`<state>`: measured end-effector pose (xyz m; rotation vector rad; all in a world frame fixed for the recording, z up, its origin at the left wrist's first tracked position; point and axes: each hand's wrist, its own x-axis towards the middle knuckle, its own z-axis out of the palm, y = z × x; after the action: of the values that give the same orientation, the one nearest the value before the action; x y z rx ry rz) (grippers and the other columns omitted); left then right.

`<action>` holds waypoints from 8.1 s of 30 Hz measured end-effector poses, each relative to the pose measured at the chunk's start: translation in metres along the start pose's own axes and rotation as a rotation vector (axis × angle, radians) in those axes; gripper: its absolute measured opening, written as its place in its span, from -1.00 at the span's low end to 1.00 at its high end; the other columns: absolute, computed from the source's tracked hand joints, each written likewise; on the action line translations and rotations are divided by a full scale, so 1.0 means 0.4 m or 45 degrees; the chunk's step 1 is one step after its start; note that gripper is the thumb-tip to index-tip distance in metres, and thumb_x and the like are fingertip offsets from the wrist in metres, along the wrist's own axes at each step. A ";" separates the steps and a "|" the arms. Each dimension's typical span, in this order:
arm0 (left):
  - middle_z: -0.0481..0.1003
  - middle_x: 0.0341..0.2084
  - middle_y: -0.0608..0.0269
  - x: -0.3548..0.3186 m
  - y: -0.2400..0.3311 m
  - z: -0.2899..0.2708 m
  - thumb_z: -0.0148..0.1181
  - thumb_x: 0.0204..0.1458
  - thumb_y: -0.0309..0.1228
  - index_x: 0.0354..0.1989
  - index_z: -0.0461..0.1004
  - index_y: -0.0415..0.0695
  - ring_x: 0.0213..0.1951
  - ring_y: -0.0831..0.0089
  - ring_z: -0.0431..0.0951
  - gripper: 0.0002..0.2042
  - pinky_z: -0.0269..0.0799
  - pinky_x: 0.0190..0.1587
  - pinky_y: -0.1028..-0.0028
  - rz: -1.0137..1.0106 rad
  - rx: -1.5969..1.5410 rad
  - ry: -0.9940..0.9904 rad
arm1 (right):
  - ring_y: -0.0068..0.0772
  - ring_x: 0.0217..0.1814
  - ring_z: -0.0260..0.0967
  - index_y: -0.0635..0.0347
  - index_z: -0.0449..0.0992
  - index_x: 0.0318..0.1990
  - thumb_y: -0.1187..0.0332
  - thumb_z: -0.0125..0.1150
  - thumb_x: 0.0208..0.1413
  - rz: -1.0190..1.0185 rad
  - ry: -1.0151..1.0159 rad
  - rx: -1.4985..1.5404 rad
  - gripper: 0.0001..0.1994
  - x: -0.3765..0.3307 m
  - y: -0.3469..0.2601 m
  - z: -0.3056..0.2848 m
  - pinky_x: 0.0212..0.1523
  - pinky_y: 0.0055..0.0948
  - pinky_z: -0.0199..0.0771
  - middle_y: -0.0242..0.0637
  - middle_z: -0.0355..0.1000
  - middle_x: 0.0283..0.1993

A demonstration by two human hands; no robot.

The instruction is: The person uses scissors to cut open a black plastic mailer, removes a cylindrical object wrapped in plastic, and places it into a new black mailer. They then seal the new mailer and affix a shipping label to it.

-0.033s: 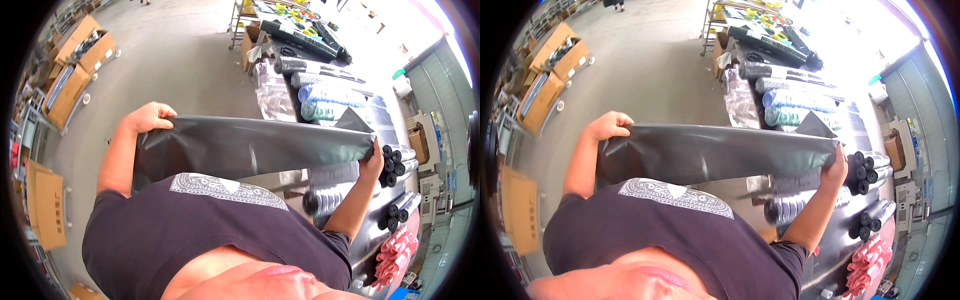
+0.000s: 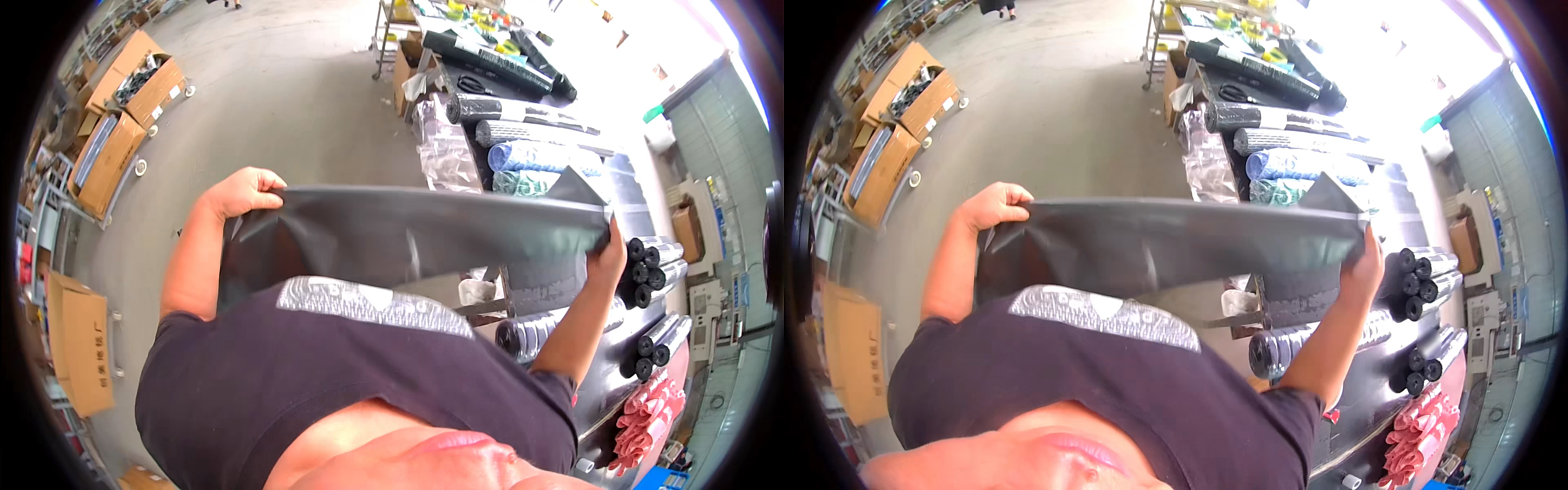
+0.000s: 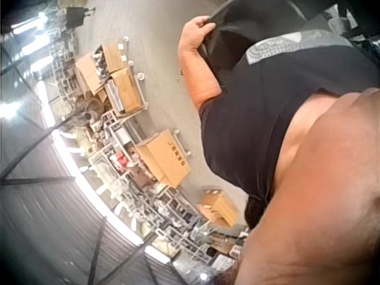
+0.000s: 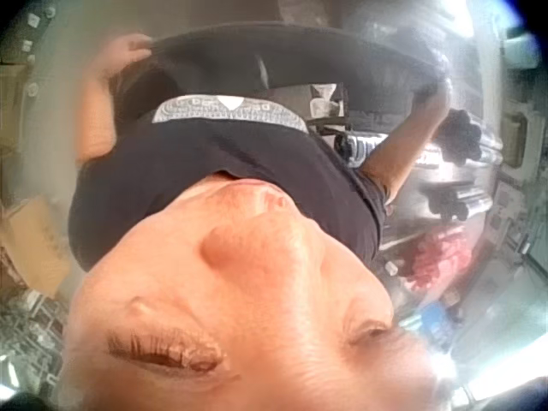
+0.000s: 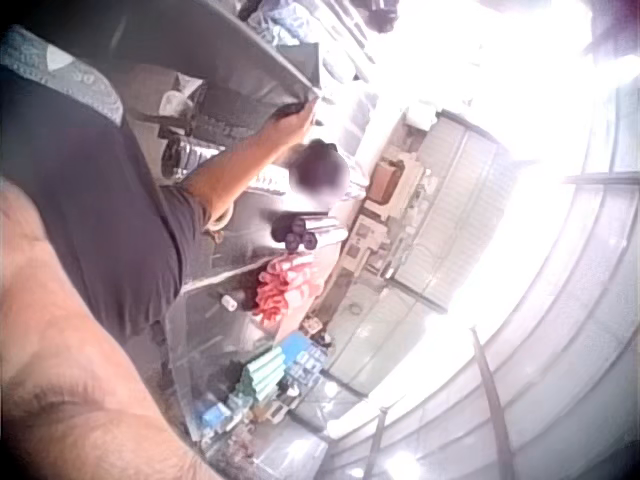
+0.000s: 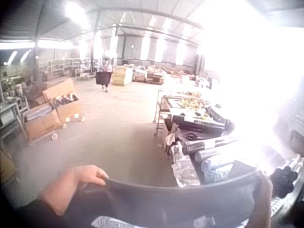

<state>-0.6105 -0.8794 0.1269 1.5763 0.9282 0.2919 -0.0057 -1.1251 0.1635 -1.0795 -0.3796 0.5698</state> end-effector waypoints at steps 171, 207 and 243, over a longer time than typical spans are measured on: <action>0.45 -0.04 0.04 2.584 0.562 0.149 0.19 -0.05 -0.46 0.01 0.42 -0.26 -0.01 0.16 0.49 -0.61 0.50 -0.04 0.28 1.992 2.010 -1.498 | -0.21 -0.04 0.50 0.36 0.34 0.18 0.02 0.52 -0.28 0.133 1.106 0.557 -0.13 0.733 0.925 1.528 -0.03 -0.23 0.54 -0.14 0.48 0.01; 0.61 -0.33 0.33 2.461 0.426 0.006 0.32 -0.01 -0.34 -0.19 0.65 -0.14 -0.27 0.46 0.55 -0.77 0.45 -0.16 0.38 0.496 0.925 -1.798 | -0.25 0.28 0.28 0.34 0.09 0.35 0.17 0.52 -0.34 0.499 0.803 0.529 0.03 0.435 1.027 1.725 0.30 -0.27 0.25 -0.13 0.31 0.24; 0.54 -0.13 0.29 2.456 0.417 -0.060 0.19 -0.06 -0.39 -0.16 0.61 0.05 0.06 0.26 0.47 -0.75 0.40 0.07 0.27 1.662 1.422 -1.136 | -0.24 0.31 0.23 0.33 0.06 0.38 0.14 0.42 -0.29 0.506 0.761 0.612 0.02 0.426 1.091 1.690 0.33 -0.28 0.19 -0.11 0.29 0.27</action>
<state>0.0754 -0.1710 -0.0186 2.7838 -0.9426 -0.1285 -0.3517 -0.3859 0.0627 -0.8053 0.4863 0.6144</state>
